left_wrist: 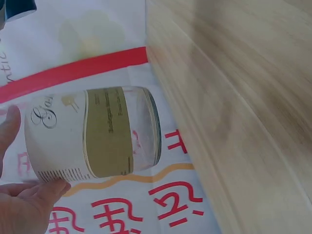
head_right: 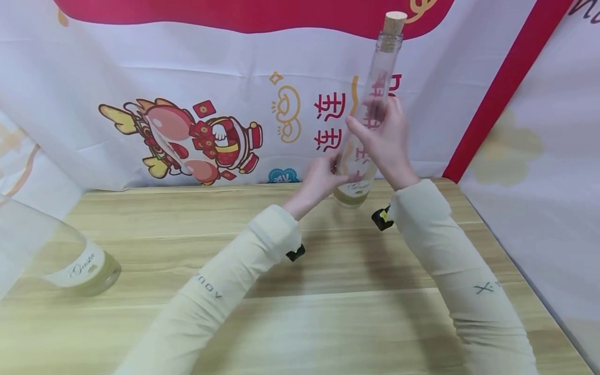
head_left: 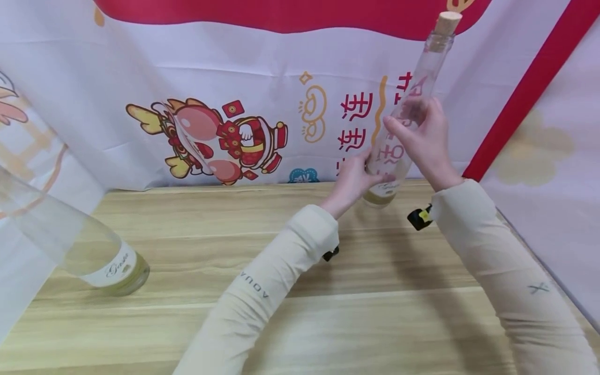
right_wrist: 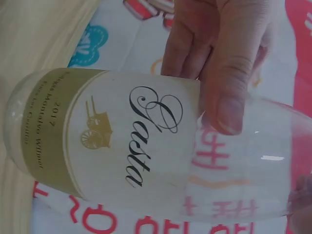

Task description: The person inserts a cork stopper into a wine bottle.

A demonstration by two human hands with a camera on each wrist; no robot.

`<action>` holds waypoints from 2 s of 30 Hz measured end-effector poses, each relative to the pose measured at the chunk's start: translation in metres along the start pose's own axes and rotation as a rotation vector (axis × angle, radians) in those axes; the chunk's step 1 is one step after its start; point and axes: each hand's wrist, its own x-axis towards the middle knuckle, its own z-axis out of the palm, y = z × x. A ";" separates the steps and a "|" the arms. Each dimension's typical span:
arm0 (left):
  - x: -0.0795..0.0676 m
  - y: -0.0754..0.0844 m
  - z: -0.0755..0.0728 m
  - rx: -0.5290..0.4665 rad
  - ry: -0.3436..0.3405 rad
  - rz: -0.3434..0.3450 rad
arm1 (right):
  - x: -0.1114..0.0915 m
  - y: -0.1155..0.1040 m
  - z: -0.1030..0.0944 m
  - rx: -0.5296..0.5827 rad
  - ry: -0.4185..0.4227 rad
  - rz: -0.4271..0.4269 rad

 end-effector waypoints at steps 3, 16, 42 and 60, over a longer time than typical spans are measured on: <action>0.007 -0.003 0.007 0.003 0.044 -0.017 | 0.008 0.018 0.004 0.011 0.016 0.027; 0.023 -0.027 0.032 -0.001 0.139 -0.117 | 0.016 0.061 0.027 -0.005 -0.027 0.150; 0.022 -0.056 0.023 0.090 -0.021 -0.146 | 0.023 0.077 0.030 -0.062 -0.156 0.316; -0.039 -0.088 -0.068 0.461 -0.484 -0.036 | -0.050 0.090 0.021 -0.479 -0.874 0.302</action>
